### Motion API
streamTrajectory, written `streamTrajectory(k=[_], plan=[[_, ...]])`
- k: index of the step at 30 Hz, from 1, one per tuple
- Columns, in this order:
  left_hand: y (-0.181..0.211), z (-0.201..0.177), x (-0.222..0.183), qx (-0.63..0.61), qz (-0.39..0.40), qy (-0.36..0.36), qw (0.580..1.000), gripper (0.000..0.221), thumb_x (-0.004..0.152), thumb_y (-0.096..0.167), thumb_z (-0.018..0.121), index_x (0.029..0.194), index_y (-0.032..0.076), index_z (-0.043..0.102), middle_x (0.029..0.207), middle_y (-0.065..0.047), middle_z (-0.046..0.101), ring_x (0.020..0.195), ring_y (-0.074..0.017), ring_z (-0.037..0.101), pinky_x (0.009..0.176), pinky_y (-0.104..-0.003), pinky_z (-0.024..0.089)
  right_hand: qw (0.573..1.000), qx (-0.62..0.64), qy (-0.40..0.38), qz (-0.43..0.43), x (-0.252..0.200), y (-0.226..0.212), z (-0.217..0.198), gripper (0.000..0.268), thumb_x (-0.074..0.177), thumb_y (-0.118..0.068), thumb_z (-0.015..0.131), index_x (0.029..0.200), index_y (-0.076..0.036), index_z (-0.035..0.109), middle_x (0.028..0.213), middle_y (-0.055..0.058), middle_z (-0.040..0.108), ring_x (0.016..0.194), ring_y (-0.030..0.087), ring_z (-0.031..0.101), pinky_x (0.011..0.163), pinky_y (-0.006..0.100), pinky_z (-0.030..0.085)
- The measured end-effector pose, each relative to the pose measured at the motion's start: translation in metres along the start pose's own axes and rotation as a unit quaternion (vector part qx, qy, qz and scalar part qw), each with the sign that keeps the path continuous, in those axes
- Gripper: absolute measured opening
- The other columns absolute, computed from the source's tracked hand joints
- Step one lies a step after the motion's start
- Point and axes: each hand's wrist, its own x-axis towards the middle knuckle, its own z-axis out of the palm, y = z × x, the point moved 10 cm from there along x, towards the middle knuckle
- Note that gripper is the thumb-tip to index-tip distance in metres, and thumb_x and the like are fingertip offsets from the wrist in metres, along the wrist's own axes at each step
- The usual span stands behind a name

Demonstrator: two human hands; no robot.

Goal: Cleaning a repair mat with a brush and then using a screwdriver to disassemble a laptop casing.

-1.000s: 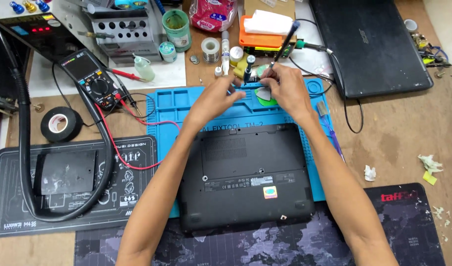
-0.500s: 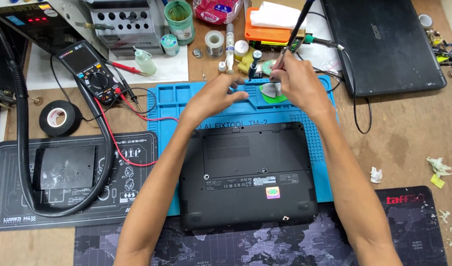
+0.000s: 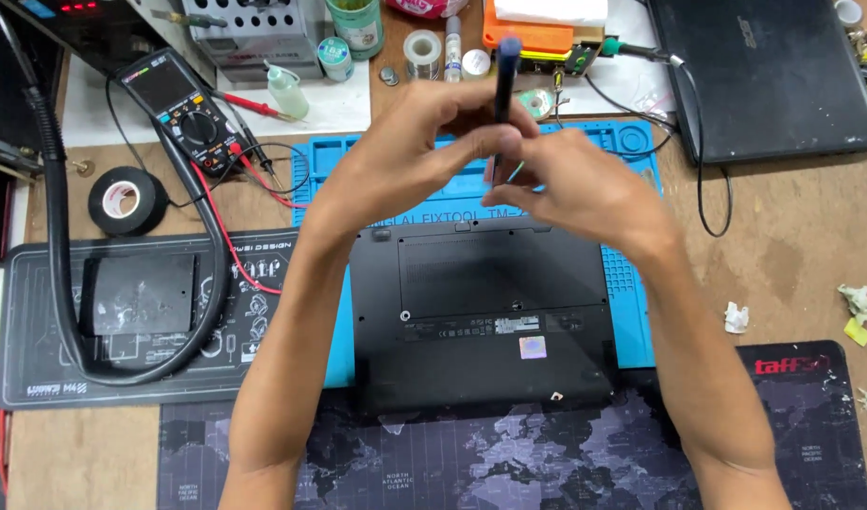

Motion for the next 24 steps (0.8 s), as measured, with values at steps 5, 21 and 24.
streamTrajectory(k=[5, 21, 24], plan=[[-0.003, 0.002, -0.015, 0.036, -0.042, 0.051, 0.997, 0.014, 0.103, 0.019, 0.066, 0.100, 0.005, 0.070, 0.085, 0.001, 0.065, 0.079, -0.0061, 0.055, 0.069, -0.025, 0.045, 0.975, 0.076, 0.148, -0.145, -0.049, -0.033, -0.055, 0.056, 0.084, -0.024, 0.083, 0.126, -0.005, 0.051, 0.115, 0.012, 0.070, 0.101, 0.024, 0.072, 0.085, 0.037, 0.058], [-0.036, 0.003, -0.037, 0.037, -0.099, 0.020, 0.994, 0.034, 0.098, 0.030, 0.066, 0.128, 0.014, 0.068, 0.111, -0.007, 0.077, 0.106, -0.0169, 0.074, 0.091, -0.030, 0.059, 0.847, 0.281, 0.351, -0.285, -0.089, -0.059, -0.073, 0.041, 0.115, 0.009, 0.048, 0.135, -0.015, 0.021, 0.113, 0.031, 0.058, 0.101, 0.040, 0.070, 0.095, 0.042, 0.062], [-0.038, 0.001, -0.035, 0.015, -0.098, 0.023, 0.995, 0.034, 0.098, 0.026, 0.066, 0.129, 0.012, 0.067, 0.115, -0.008, 0.077, 0.107, -0.0187, 0.075, 0.093, -0.031, 0.061, 0.843, 0.275, 0.356, -0.295, -0.081, -0.057, -0.068, 0.032, 0.114, 0.000, 0.049, 0.128, -0.014, 0.024, 0.111, 0.026, 0.056, 0.110, 0.036, 0.068, 0.091, 0.039, 0.064]])
